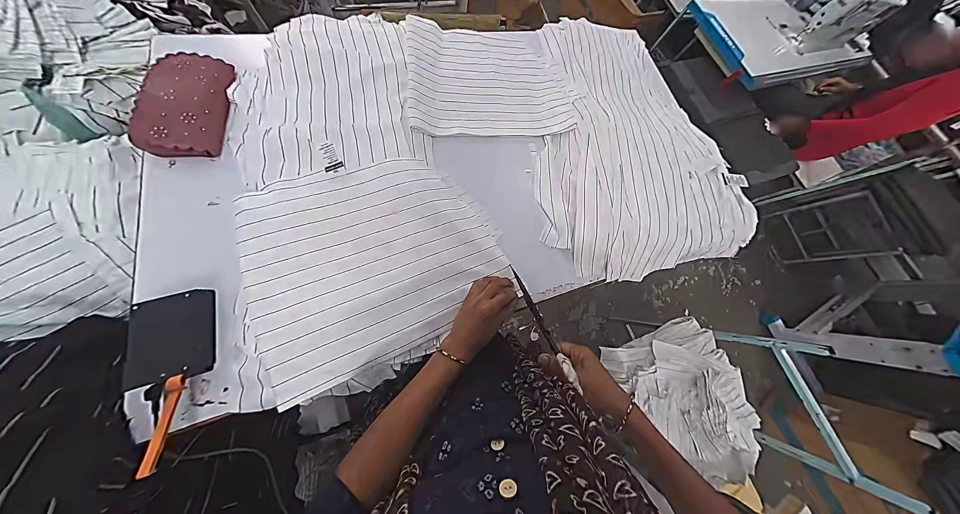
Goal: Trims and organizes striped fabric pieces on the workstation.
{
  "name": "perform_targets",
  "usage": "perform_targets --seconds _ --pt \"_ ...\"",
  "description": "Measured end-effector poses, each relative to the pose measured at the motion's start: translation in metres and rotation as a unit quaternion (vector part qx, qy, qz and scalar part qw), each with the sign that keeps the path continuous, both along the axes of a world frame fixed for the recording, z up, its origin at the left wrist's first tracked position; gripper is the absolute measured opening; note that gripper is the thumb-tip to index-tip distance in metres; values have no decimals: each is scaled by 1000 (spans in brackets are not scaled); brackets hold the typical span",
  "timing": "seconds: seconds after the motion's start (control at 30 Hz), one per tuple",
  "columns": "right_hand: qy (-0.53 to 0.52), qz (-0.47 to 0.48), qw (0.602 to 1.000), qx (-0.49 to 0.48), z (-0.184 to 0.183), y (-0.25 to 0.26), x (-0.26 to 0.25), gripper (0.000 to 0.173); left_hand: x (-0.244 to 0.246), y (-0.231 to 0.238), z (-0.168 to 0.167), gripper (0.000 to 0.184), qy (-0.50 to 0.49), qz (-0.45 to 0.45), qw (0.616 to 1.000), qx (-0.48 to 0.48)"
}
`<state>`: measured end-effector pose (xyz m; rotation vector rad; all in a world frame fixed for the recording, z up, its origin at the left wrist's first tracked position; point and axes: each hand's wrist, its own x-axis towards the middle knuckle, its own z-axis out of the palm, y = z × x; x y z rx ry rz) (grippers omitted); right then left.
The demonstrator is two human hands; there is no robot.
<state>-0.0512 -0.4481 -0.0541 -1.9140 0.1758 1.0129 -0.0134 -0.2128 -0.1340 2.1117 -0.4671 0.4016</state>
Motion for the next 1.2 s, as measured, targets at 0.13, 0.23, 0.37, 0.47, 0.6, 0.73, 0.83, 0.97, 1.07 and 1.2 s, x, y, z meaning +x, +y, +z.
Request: perform_targets --seconds 0.13,0.23,0.37,0.47,0.6,0.73,0.83,0.97,1.07,1.2 --pt "10 8 1000 1 0 8 11 29 0 0 0 14 1 -2 1000 -7" --pt "11 18 1000 -3 2 11 19 29 0 1 1 13 -1 -1 1000 -12" --pt "0 13 1000 -4 3 9 17 27 0 1 1 12 -2 -1 1000 -10" --pt "-1 -5 1000 9 3 13 18 27 0 0 1 12 2 1 1000 -11" --pt "17 0 1000 12 4 19 31 23 1 0 2 12 2 6 1000 -17" --pt "-3 23 1000 -10 5 18 33 26 1 1 2 12 4 6 1000 -15" --pt "-3 -3 1000 11 4 18 30 26 1 1 2 12 9 3 1000 -14" --pt "7 2 1000 7 5 24 39 26 2 1 2 12 11 5 1000 -28" --pt "4 22 1000 -3 2 23 44 28 2 1 3 12 24 6 999 -43" --pt "-1 11 1000 9 0 18 40 30 2 2 4 13 24 -1 999 -36"
